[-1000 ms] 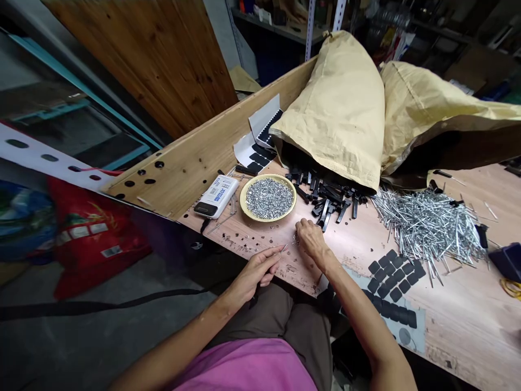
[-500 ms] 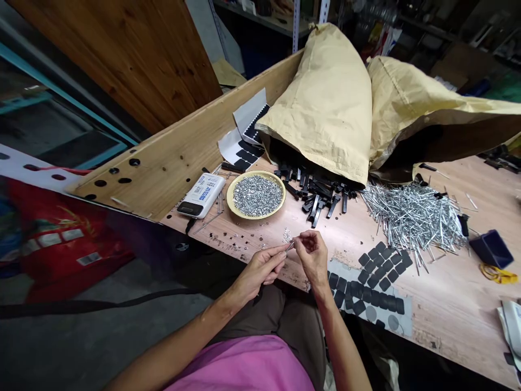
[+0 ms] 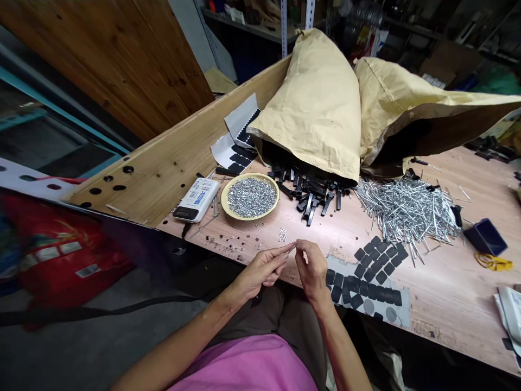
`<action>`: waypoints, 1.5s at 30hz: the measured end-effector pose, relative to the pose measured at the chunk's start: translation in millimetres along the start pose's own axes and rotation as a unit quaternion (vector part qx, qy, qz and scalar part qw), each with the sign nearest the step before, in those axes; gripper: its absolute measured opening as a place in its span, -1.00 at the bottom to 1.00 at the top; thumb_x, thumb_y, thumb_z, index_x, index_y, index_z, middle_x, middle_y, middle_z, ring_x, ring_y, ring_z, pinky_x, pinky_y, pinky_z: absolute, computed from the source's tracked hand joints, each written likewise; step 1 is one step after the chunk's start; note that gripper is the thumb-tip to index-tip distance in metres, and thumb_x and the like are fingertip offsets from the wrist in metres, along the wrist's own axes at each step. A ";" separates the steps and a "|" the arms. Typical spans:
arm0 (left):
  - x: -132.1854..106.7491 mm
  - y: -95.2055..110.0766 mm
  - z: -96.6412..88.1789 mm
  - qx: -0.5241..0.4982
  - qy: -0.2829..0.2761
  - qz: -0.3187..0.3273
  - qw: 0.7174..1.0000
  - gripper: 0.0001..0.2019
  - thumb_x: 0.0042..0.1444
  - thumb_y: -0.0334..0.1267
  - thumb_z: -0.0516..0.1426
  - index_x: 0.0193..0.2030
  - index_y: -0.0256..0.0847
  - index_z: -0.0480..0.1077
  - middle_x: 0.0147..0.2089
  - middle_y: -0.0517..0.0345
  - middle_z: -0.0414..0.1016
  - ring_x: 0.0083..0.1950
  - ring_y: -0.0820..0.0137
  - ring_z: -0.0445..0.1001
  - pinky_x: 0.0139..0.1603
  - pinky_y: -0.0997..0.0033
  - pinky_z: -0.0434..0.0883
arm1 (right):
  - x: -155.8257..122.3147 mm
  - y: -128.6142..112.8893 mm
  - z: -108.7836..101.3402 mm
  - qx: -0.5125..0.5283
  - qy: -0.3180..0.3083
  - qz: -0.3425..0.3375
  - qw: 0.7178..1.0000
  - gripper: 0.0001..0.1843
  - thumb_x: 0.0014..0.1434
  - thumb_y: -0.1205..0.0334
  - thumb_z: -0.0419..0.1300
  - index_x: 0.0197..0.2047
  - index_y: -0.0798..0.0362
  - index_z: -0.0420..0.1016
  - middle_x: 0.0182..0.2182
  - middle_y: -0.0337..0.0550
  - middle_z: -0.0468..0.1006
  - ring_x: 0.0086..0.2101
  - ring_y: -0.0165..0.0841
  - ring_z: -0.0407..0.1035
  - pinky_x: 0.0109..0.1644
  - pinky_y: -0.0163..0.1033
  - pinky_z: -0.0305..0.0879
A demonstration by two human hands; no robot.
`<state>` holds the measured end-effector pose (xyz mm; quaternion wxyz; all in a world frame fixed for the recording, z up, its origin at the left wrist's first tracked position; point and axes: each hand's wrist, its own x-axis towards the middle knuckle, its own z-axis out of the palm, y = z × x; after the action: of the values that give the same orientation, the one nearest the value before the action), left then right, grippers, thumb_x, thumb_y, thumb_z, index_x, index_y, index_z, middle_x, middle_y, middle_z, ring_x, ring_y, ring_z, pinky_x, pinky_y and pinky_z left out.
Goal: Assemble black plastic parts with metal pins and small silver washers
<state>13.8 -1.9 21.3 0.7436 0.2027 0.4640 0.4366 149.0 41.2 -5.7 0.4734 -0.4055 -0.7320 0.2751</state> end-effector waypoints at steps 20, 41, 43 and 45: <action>4.3 3.1 -4.8 0.035 -0.135 -0.059 0.989 -0.36 -0.13 0.00 0.27 0.09 -0.28 0.37 -0.66 0.45 0.07 -0.71 0.72 -0.14 -0.68 0.62 -0.22 | 27.5 1.6 -49.5 0.150 -0.208 0.144 0.956 -0.71 0.09 -0.04 0.22 -0.38 0.02 0.57 -0.43 -0.15 0.53 -0.41 -0.37 0.44 -0.33 -0.25 0.40; 7.5 2.3 13.5 0.067 -0.170 -0.101 0.978 -0.38 -0.13 0.00 0.27 0.08 -0.27 0.39 -0.64 0.43 0.09 -0.70 0.72 -0.16 -0.67 0.63 -0.22 | 12.7 -11.2 -78.4 0.029 -0.203 0.032 0.978 -0.73 0.26 0.11 0.06 -0.22 -0.04 0.57 -0.37 -0.12 0.57 -0.33 -0.35 0.46 -0.26 -0.26 0.40; 7.8 -1.5 21.1 0.095 -0.113 -0.048 0.988 -0.42 -0.11 0.02 0.24 0.04 -0.27 0.43 -0.64 0.39 0.12 -0.68 0.68 -0.10 -0.67 0.63 -0.16 | 9.8 -7.6 -76.8 0.012 -0.176 0.042 0.983 -0.75 0.25 0.12 0.08 -0.26 -0.03 0.57 -0.39 -0.13 0.57 -0.34 -0.33 0.46 -0.26 -0.25 0.40; 8.3 -4.9 28.1 0.129 -0.053 0.025 0.990 -0.49 -0.09 0.01 0.23 -0.05 -0.27 0.49 -0.61 0.33 0.19 -0.63 0.63 0.02 -0.66 0.62 -0.05 | 5.6 -4.6 -73.4 -0.004 -0.139 0.061 0.988 -0.78 0.23 0.14 0.10 -0.28 -0.03 0.57 -0.39 -0.13 0.57 -0.35 -0.32 0.46 -0.26 -0.24 0.39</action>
<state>42.0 5.3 27.3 0.7234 0.3315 0.4714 0.3802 213.5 45.0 30.0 0.3476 -0.4093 -0.7655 0.3546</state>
